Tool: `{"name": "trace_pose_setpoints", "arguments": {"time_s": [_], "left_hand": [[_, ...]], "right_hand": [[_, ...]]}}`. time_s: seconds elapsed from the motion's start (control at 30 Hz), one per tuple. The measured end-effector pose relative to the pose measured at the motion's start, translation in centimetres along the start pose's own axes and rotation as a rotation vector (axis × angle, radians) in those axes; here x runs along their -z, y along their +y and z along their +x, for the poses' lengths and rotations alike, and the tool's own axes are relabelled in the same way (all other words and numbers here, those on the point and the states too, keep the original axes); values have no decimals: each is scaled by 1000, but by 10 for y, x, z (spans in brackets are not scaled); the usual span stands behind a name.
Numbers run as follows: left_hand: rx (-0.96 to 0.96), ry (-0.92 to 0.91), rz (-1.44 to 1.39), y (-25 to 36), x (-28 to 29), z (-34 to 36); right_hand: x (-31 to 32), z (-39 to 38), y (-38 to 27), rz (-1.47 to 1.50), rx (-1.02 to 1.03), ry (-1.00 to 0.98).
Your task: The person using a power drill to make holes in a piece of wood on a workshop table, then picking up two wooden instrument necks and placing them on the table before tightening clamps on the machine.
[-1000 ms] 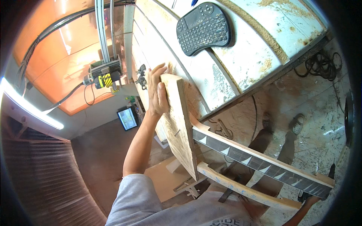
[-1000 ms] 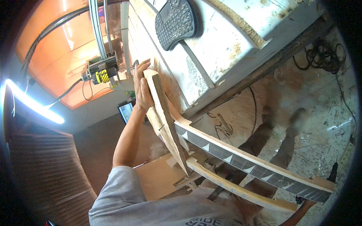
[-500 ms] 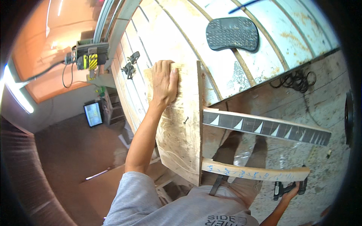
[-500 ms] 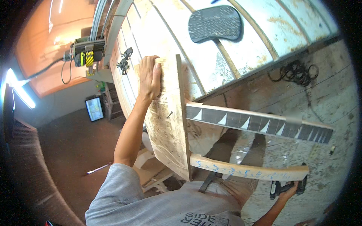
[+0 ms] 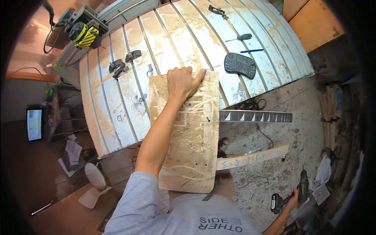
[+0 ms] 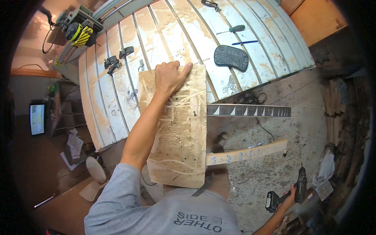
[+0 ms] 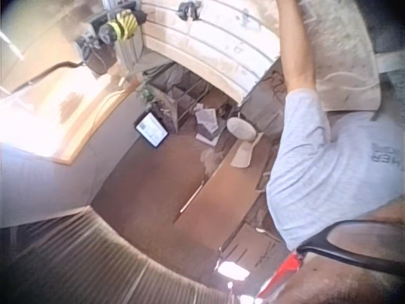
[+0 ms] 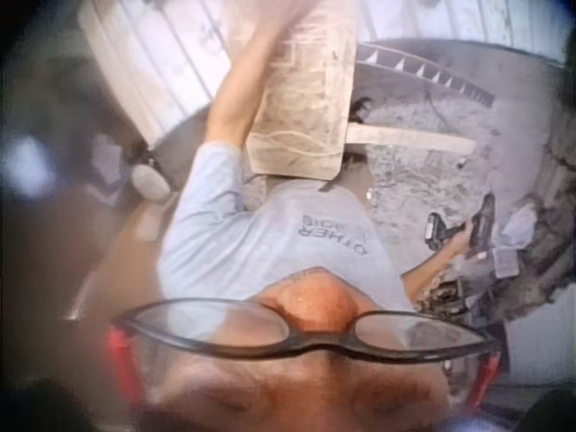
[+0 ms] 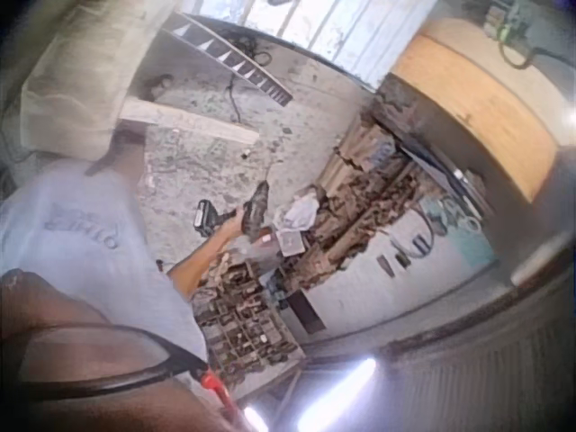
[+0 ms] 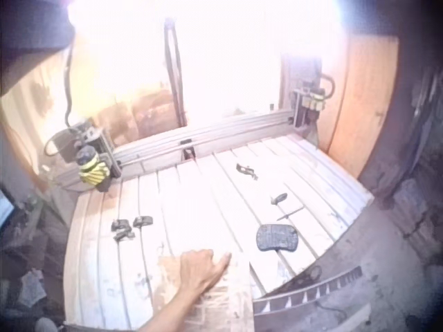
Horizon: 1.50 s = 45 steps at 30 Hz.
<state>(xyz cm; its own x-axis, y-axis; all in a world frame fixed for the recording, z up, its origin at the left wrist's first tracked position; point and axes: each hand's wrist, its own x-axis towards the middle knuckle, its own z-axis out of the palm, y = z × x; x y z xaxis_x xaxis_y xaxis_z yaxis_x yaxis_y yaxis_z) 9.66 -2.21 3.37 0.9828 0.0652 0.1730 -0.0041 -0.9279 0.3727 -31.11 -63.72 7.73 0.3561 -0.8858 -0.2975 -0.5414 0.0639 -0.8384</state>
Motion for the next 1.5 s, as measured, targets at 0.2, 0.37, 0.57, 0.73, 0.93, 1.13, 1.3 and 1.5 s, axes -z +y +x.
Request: {"name": "trace_pose_setpoints", "arguments": {"time_s": [0.2,0.37,0.57,0.73,0.93,1.13,1.3,1.5], "left_hand": [[5,31,-60,-5,0,-11],[53,33,-84,-24,6,-17],[19,64,-145,-25,4,-18],[17,59,-164,-26,-1,-16],[19,62,-151,-31,-3,-16],[18,41,-135,-31,-1,-15],[21,40,-141,-30,0,-13],[13,88,-156,-30,-9,-16]], "right_hand": [[-142,-230,-183,-154,378,-561],[-259,-310,-252,-474,426,-1027],[-361,-342,-259,-866,948,-1125],[-391,-352,-256,-869,739,-1098],[-404,-358,-264,-967,836,-1081],[-407,-358,-264,-1023,814,-1071],[-420,-373,-281,-1077,471,-1098],[-431,-393,-288,-1195,421,-1041]]}}
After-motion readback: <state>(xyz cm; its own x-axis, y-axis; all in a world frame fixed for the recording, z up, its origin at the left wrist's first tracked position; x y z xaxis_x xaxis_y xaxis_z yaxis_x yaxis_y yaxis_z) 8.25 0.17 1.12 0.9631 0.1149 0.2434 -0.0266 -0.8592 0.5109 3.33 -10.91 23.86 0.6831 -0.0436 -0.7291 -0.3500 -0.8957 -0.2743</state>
